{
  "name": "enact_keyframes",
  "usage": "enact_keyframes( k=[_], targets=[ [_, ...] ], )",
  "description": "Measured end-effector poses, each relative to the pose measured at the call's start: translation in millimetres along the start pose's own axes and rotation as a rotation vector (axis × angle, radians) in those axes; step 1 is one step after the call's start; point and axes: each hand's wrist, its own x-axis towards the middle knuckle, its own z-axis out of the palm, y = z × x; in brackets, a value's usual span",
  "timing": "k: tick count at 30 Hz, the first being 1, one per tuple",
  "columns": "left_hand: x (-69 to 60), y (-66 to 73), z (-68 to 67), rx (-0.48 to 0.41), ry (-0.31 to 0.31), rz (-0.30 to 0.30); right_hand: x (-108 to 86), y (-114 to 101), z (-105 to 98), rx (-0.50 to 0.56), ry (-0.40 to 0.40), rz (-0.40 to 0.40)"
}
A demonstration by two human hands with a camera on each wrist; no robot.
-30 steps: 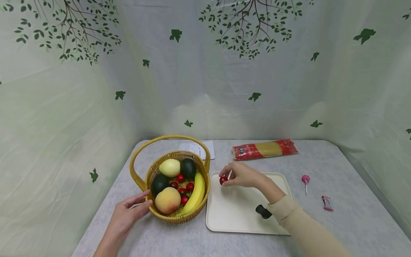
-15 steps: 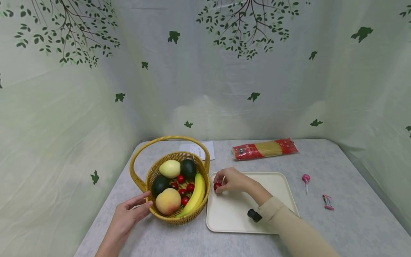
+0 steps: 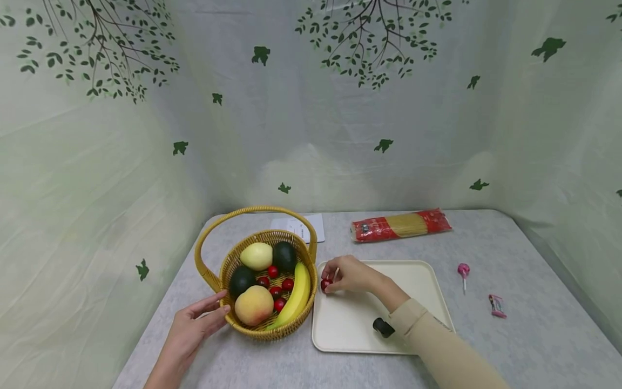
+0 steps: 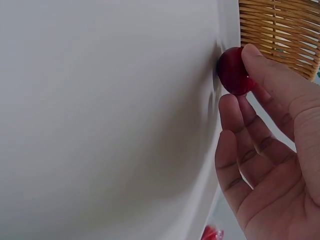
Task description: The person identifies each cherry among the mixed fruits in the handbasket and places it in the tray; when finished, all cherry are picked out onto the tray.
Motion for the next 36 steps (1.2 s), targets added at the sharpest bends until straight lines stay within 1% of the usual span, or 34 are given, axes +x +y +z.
enact_keyframes(
  k=[9,14,20,25,30,33,36],
  targets=[
    [-1.2,0.8,0.0,0.002,0.0,-0.002,0.6,0,1,0.004,-0.004,-0.009],
    [-0.9,-0.1,-0.3,-0.008,-0.003,-0.001,-0.8,-1,-2,-0.001,-0.004,0.003],
    [-0.9,0.3,-0.4,-0.011,-0.002,0.002,-3.2,-5,-11,-0.027,0.003,0.027],
    [-0.5,1.4,0.0,-0.016,0.004,-0.005,-6.5,-14,-26,-0.034,0.013,0.037],
    [-0.6,0.3,0.4,-0.015,0.006,-0.011,-8.5,-24,-38,-0.034,0.029,-0.015],
    [-0.8,-0.8,0.1,-0.013,0.005,-0.012,-8.9,-32,-43,-0.025,0.033,-0.056],
    [-0.3,-1.2,0.3,-0.013,0.002,-0.011,-9.9,-42,-47,-0.021,0.042,-0.08]
  ],
)
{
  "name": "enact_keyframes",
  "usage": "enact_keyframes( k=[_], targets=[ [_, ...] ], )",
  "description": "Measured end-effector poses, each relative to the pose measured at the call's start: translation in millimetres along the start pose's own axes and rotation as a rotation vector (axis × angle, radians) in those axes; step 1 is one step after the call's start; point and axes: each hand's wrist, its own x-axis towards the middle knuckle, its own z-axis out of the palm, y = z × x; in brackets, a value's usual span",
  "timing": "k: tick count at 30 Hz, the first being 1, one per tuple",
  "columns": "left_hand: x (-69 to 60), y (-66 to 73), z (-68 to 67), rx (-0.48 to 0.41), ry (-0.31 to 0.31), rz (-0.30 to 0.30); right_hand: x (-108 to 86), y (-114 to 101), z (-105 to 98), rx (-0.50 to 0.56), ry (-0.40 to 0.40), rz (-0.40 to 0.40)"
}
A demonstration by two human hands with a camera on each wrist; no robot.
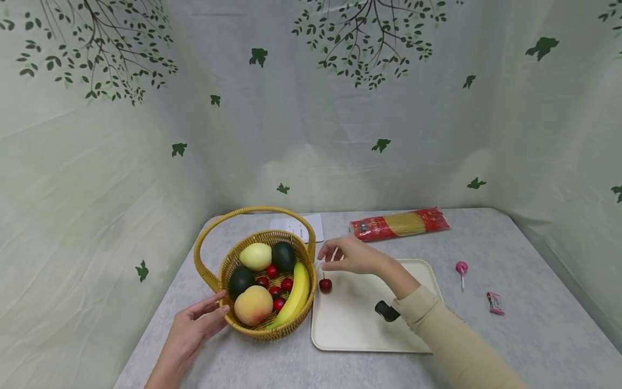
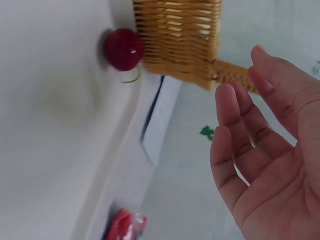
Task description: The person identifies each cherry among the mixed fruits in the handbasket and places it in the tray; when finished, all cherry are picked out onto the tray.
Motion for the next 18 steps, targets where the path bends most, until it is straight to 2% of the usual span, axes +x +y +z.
enact_keyframes(
  k=[6,10,18],
  targets=[
    [1.3,-0.7,0.8,-0.006,-0.004,0.005,2.6,-22,-2,-0.004,-0.013,-0.041],
    [1.4,-0.5,1.7,-0.006,-0.01,0.013,6.7,-36,-1,-0.01,-0.044,-0.075],
    [0.1,-1.9,0.5,-0.017,-0.014,0.013,15.4,-54,8,-0.037,-0.135,-0.076]
  ],
)
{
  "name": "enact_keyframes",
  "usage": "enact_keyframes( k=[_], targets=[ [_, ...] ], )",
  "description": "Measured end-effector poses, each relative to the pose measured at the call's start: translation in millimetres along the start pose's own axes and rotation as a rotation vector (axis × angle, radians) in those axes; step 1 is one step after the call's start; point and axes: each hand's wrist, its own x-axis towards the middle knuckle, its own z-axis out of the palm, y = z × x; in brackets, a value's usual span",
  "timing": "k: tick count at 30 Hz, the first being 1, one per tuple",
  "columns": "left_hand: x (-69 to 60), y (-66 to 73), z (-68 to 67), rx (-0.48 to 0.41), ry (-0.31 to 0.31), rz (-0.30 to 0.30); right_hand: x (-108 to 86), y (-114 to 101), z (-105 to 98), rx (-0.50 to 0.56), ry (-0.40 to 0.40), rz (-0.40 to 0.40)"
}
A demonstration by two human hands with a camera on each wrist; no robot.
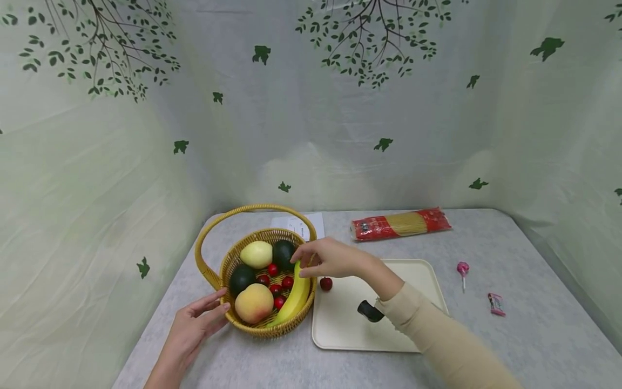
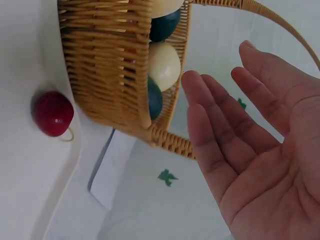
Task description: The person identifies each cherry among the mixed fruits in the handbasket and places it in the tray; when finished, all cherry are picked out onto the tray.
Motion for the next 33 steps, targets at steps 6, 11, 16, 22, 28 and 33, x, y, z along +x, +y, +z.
enact_keyframes(
  k=[6,11,16,22,28,33],
  targets=[
    [-2.2,0.8,-0.2,-0.002,-0.002,-0.001,16.9,-10,7,-0.029,-0.052,-0.028],
    [-1.6,1.2,-1.0,0.002,0.0,0.0,38.3,-16,13,-0.065,-0.099,-0.023],
    [-2.8,1.6,-0.5,0.005,0.004,-0.004,60.3,-20,19,-0.14,-0.142,-0.011],
    [-3.9,3.1,-0.3,0.016,-0.001,0.004,80.5,-22,24,-0.179,-0.192,0.025],
    [-4.3,3.3,-1.0,0.013,-0.01,0.004,94.7,-17,30,-0.163,-0.234,0.085],
    [-3.9,3.0,-0.6,0.008,-0.001,0.004,101.5,-13,34,-0.157,-0.252,0.133]
  ],
)
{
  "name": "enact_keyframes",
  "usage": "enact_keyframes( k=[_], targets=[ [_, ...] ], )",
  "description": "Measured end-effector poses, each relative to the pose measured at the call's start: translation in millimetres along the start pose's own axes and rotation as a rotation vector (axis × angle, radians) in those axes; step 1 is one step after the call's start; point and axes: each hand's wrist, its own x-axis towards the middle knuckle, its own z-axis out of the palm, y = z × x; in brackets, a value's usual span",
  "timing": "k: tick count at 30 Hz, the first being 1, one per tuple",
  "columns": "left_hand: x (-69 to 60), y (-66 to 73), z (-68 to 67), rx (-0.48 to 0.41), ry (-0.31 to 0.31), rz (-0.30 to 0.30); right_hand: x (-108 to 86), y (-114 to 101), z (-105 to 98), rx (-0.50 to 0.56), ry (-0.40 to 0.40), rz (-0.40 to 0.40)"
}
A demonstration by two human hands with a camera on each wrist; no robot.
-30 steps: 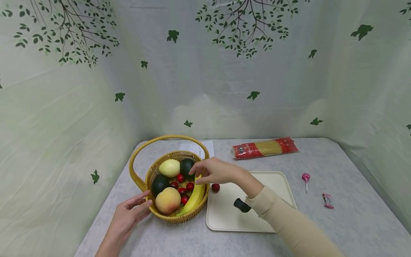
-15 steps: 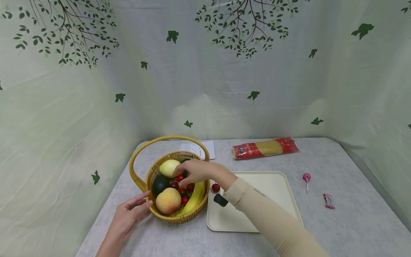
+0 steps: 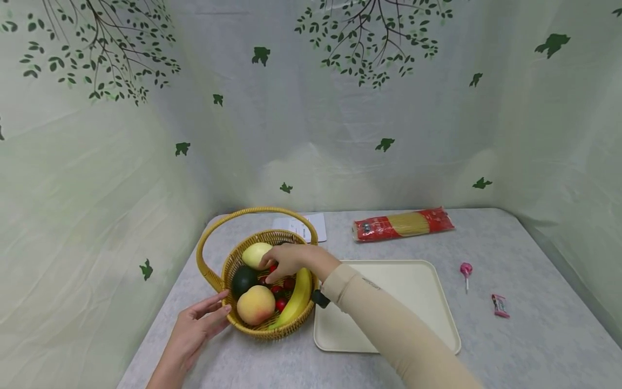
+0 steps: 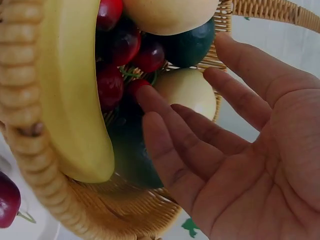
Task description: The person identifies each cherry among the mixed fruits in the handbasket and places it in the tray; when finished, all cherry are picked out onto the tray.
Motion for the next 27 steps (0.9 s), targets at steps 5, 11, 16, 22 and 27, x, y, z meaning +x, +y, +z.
enact_keyframes(
  k=[5,11,16,22,27],
  targets=[
    [0.5,-2.5,-0.7,0.0,0.011,-0.013,6.0,1,4,0.052,-0.034,0.034],
    [-0.4,-2.8,-1.4,-0.002,0.008,-0.023,10.9,-1,4,0.129,-0.056,0.069],
    [-2.1,-0.7,-1.1,-0.001,0.008,-0.022,15.7,-3,3,0.141,-0.087,0.073],
    [-2.4,0.6,-0.5,0.002,0.002,-0.012,19.8,-2,2,0.146,-0.119,0.078],
    [-1.8,1.6,-0.7,0.002,-0.001,-0.007,20.5,-2,0,0.162,-0.135,0.081]
  ],
)
